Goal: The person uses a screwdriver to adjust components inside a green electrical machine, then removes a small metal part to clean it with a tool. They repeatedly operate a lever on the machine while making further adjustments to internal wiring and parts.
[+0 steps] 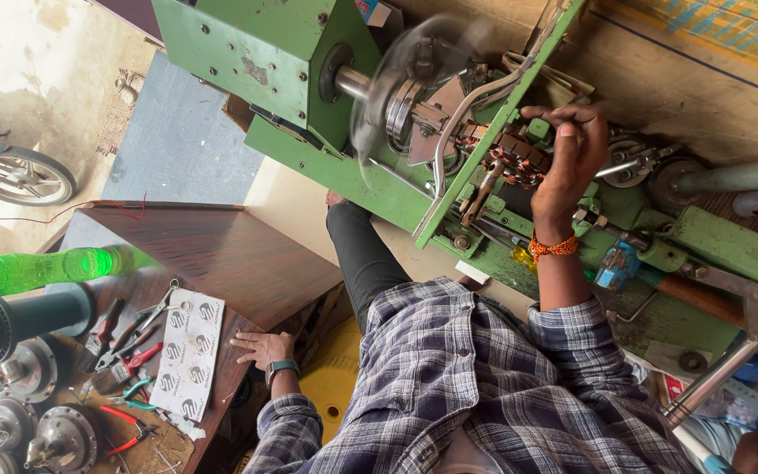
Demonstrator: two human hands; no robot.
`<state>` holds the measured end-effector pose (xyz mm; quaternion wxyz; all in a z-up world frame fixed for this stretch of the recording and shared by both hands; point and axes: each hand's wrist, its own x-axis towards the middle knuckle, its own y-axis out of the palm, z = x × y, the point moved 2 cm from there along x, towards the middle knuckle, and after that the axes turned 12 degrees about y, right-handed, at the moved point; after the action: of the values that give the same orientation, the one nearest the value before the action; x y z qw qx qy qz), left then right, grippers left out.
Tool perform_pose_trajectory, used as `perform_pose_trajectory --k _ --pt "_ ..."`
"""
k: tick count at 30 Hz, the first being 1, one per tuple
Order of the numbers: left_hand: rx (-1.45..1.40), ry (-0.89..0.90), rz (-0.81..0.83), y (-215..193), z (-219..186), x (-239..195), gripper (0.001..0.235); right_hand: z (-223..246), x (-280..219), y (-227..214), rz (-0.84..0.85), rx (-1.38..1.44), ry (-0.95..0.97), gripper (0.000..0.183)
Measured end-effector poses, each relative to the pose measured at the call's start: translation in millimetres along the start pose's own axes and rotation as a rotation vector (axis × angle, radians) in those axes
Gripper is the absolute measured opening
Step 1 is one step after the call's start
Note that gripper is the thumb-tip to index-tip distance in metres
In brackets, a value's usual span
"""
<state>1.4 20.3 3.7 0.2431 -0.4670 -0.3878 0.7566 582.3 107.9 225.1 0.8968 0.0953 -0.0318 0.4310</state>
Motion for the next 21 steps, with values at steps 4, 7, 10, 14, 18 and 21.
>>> perform_pose_trajectory --k 4,7,10,14,18,21 --pt "0.004 0.022 0.015 -1 -6 3 0.116 5 0 1 0.0 -0.046 -0.015 0.016" --pt "0.034 0.05 0.019 -9 -7 12 0.113 6 -2 2 -0.012 -0.056 -0.013 0.016" --pt "0.071 0.086 0.022 -15 -9 19 0.111 2 -2 0 -0.021 -0.039 -0.009 0.016" --pt "0.119 0.106 0.035 -1 -2 8 0.108 -14 1 -8 -0.047 -0.033 0.009 0.022" --pt "-0.055 0.05 -0.118 16 9 13 0.107 -25 5 -20 -0.095 -0.119 -0.102 0.033" --pt "-0.254 -0.078 -0.104 38 6 12 0.101 -38 20 -33 -0.14 -0.192 -0.114 0.034"
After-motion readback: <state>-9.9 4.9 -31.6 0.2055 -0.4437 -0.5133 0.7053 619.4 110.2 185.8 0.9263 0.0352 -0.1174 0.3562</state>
